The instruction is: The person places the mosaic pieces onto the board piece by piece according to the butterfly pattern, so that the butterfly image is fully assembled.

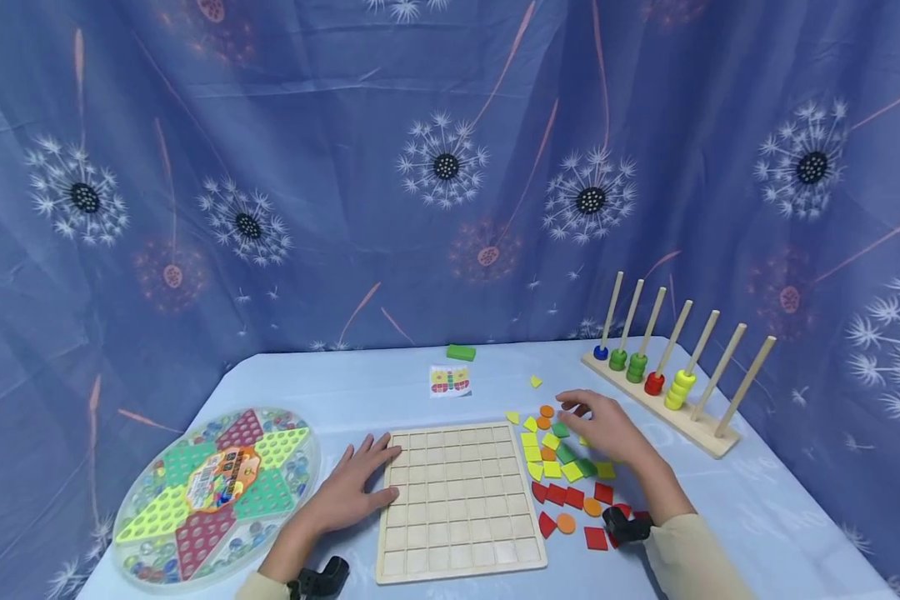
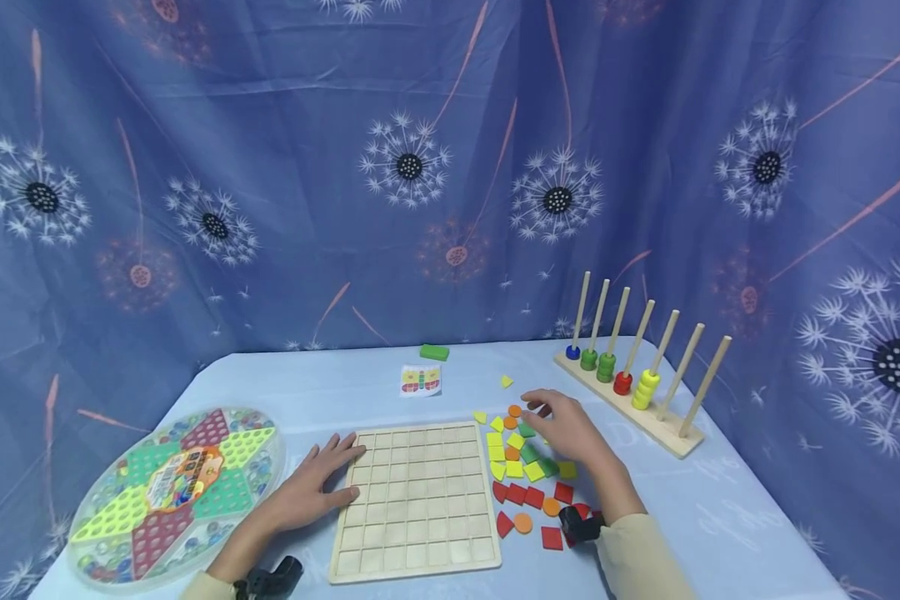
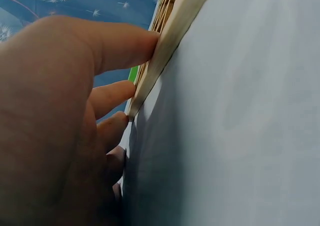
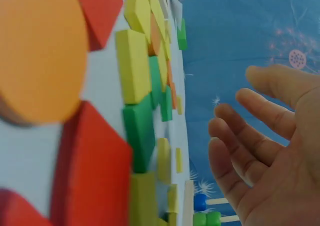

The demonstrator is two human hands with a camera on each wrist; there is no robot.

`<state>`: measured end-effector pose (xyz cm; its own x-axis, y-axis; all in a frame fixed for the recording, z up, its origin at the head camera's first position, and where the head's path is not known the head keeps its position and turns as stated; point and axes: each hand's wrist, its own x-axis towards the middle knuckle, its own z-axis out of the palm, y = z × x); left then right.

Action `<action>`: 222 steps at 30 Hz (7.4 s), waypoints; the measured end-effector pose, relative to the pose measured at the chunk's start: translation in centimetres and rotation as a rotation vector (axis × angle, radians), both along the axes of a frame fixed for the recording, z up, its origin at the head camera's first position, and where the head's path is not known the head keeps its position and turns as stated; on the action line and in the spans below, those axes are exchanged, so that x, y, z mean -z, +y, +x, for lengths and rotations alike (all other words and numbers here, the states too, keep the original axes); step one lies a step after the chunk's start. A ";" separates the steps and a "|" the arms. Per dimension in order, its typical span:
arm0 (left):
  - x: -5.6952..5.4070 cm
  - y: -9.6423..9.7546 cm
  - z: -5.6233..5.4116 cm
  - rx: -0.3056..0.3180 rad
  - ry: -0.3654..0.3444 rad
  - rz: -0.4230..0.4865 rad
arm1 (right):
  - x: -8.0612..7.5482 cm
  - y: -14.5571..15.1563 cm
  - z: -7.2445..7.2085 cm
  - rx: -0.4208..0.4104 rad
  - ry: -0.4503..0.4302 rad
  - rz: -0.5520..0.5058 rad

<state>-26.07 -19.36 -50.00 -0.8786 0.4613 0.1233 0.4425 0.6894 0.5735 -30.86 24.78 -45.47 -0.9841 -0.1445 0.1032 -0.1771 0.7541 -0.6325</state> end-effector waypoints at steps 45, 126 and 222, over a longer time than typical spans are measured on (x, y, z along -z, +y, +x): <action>-0.6 -1.0 1.0 -0.066 -0.054 -0.024 | 0.7 -7.5 -5.9 -0.256 -0.082 0.328; -0.6 -1.0 1.9 -0.039 -0.071 -0.248 | 0.6 -24.2 0.1 -0.618 0.028 0.206; -0.5 -0.8 2.0 -0.047 -0.059 -0.219 | -0.5 -9.0 -1.6 -0.458 -0.017 0.092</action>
<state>-24.11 -20.12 -49.50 -0.9024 0.4300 -0.0272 0.3772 0.8191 0.4322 -32.50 15.74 -44.99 -0.8181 -0.5725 0.0540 -0.4953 0.6538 -0.5719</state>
